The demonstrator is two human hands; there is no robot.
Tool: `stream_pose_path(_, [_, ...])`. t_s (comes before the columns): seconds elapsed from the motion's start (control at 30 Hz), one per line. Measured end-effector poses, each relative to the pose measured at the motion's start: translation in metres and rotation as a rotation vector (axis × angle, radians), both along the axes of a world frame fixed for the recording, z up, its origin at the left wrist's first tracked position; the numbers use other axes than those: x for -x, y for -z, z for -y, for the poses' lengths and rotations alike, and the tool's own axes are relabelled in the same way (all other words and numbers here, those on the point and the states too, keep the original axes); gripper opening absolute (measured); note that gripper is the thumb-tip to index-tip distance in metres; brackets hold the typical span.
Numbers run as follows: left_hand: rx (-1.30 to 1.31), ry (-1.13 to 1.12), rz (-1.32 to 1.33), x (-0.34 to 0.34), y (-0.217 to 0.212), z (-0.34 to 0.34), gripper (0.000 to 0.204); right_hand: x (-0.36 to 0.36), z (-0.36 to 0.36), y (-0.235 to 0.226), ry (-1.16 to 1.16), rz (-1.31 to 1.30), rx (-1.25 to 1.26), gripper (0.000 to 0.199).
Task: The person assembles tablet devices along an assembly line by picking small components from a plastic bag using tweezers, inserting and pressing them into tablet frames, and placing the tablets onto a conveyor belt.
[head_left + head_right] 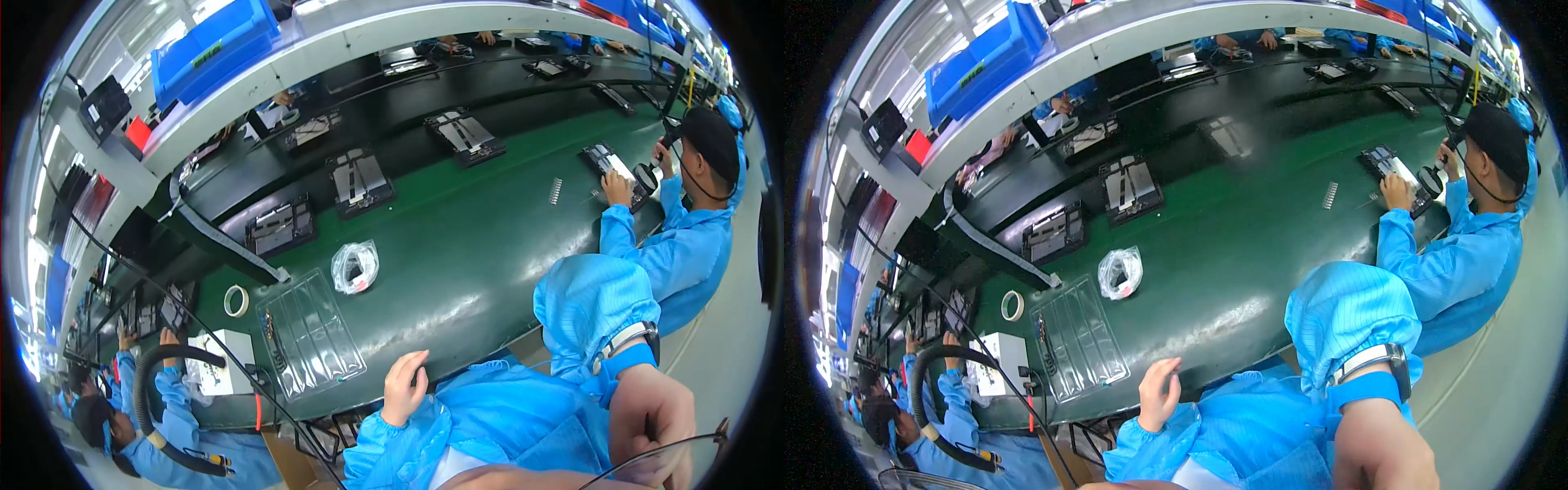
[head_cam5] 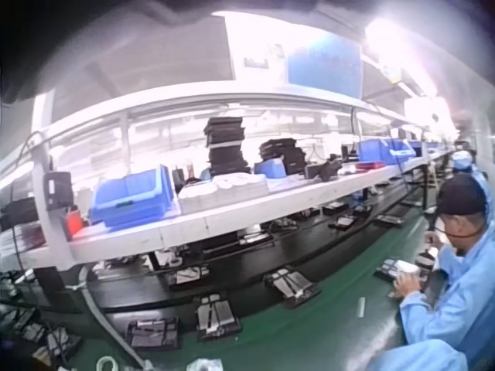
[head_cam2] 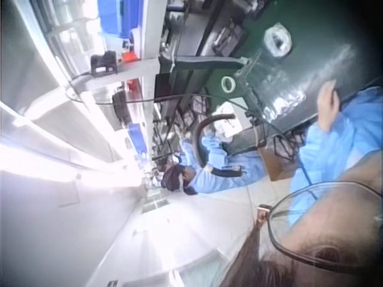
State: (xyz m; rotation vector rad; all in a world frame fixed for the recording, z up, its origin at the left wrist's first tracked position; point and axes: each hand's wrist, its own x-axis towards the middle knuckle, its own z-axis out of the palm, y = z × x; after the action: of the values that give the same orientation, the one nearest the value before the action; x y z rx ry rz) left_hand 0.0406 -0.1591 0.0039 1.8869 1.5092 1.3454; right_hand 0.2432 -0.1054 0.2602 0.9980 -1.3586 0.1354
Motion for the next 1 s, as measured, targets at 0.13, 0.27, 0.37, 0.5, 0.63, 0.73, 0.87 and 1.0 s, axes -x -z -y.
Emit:
stream_pose_path(0.13, [-0.018,0.016,0.017,-0.003,-0.001,-0.004,0.031,-0.010,0.002,0.009,0.110,-0.172,-0.072,0.019])
stream_pose_path(0.27, [-0.091,0.025,-0.006,0.006,-0.016,-0.005,0.033,0.010,-0.004,0.011,0.240,-0.284,-0.099,0.007])
stream_pose_path(0.37, [-0.361,0.199,0.100,-0.001,-0.079,-0.018,0.032,0.001,0.005,0.010,0.317,-0.342,-0.119,0.011])
stream_pose_path(0.5, [-0.845,0.786,0.456,0.014,-0.120,0.010,0.019,0.011,-0.002,0.019,-0.015,0.002,-0.014,0.011])
stream_pose_path(0.63, [-0.980,1.112,0.712,-0.013,-0.138,0.014,0.017,0.011,0.003,0.044,-0.343,0.525,-0.015,0.012])
stream_pose_path(0.73, [-0.973,1.217,0.706,-0.016,-0.134,0.020,0.016,0.014,0.011,0.055,-0.490,0.760,-0.038,0.014])
stream_pose_path(0.87, [-0.925,1.321,0.687,-0.017,-0.130,0.014,0.016,0.012,0.008,0.060,-0.616,0.894,-0.027,0.018])
stream_pose_path(1.0, [-0.878,1.417,0.700,-0.022,-0.113,0.021,0.017,0.015,-0.015,0.064,-0.941,1.017,0.072,0.022])
